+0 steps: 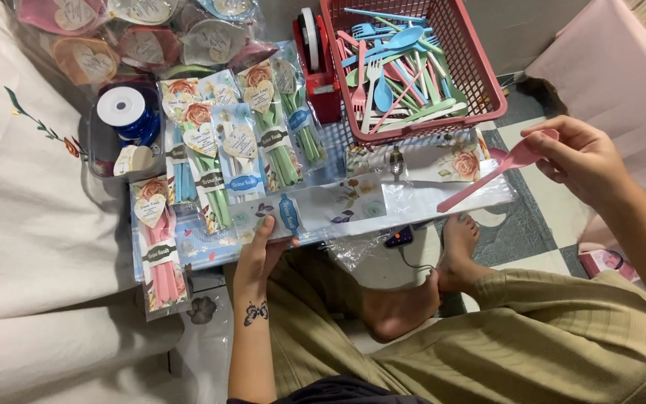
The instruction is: The person is individually packaging plastic spoons into plastic sleeves and sealing them using a heat sealer.
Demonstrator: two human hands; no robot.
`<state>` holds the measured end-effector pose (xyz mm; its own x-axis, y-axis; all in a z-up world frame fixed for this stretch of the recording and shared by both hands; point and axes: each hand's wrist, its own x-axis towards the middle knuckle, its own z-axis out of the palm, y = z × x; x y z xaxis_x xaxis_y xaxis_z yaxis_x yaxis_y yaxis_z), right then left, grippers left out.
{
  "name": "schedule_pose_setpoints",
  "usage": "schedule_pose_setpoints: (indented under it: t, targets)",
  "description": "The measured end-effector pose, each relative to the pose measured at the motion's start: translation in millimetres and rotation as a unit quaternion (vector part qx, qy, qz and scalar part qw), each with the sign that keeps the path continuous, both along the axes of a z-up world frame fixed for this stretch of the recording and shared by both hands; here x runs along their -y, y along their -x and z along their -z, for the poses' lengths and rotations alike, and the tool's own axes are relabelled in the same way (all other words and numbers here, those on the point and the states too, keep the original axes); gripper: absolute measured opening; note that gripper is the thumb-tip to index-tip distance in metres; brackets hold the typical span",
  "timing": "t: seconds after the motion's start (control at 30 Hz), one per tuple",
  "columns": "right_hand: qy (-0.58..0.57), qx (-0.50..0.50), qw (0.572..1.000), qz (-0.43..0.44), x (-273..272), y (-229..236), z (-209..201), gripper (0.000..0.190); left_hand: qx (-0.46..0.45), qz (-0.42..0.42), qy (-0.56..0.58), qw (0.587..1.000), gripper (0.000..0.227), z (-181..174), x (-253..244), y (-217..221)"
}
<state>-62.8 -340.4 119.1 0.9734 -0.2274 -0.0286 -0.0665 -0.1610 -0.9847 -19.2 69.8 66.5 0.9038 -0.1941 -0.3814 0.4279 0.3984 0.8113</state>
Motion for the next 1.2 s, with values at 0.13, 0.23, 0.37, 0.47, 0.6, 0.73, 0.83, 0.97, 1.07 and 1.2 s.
schedule_pose_setpoints:
  t: [0.13,0.23,0.37,0.47,0.6,0.73,0.83,0.97,1.07,1.2]
  targets:
    - [-0.049,-0.009,0.999,-0.005,1.7,0.6,2.8,0.012,-0.053,0.028,-0.056,0.997,0.044,-3.5,1.1,0.8]
    - [-0.057,-0.010,0.998,-0.020,-1.2,-0.8,6.1,0.014,-0.037,0.023,-0.029,0.999,0.042,1.2,1.6,-0.5]
    - [-0.067,-0.027,0.997,-0.035,-9.7,0.4,3.7,0.016,-0.068,0.032,-0.091,0.993,0.043,-4.0,3.6,-0.7]
    - [-0.096,-0.028,0.993,-0.057,-16.3,0.7,-3.1,0.018,-0.100,0.091,-0.243,0.961,0.046,-24.9,5.8,2.1]
    - [-0.100,-0.058,0.992,-0.047,-15.3,-1.6,3.0,0.022,-0.111,0.104,-0.288,0.945,0.046,-22.5,6.6,0.9]
    - [-0.081,-0.068,0.991,-0.080,-25.1,-4.0,-0.8,0.018,-0.118,0.090,-0.242,0.959,0.047,-26.1,9.4,0.5]
    - [-0.077,-0.057,0.992,-0.083,-25.8,-6.3,0.1,0.014,-0.127,0.068,-0.230,0.962,0.048,-31.1,10.3,1.4]
    - [-0.073,-0.039,0.996,-0.043,-16.0,-8.8,5.2,0.011,-0.101,0.035,-0.172,0.979,0.038,-2.6,5.3,-3.7]
    - [-0.087,-0.026,0.996,-0.016,-7.9,-8.4,9.3,0.007,-0.055,0.030,-0.132,0.989,0.038,17.6,1.8,-7.3]
    - [-0.074,-0.030,0.997,-0.021,-6.3,-5.5,7.5,0.006,-0.010,0.045,-0.094,0.995,0.037,23.8,0.1,-7.9]
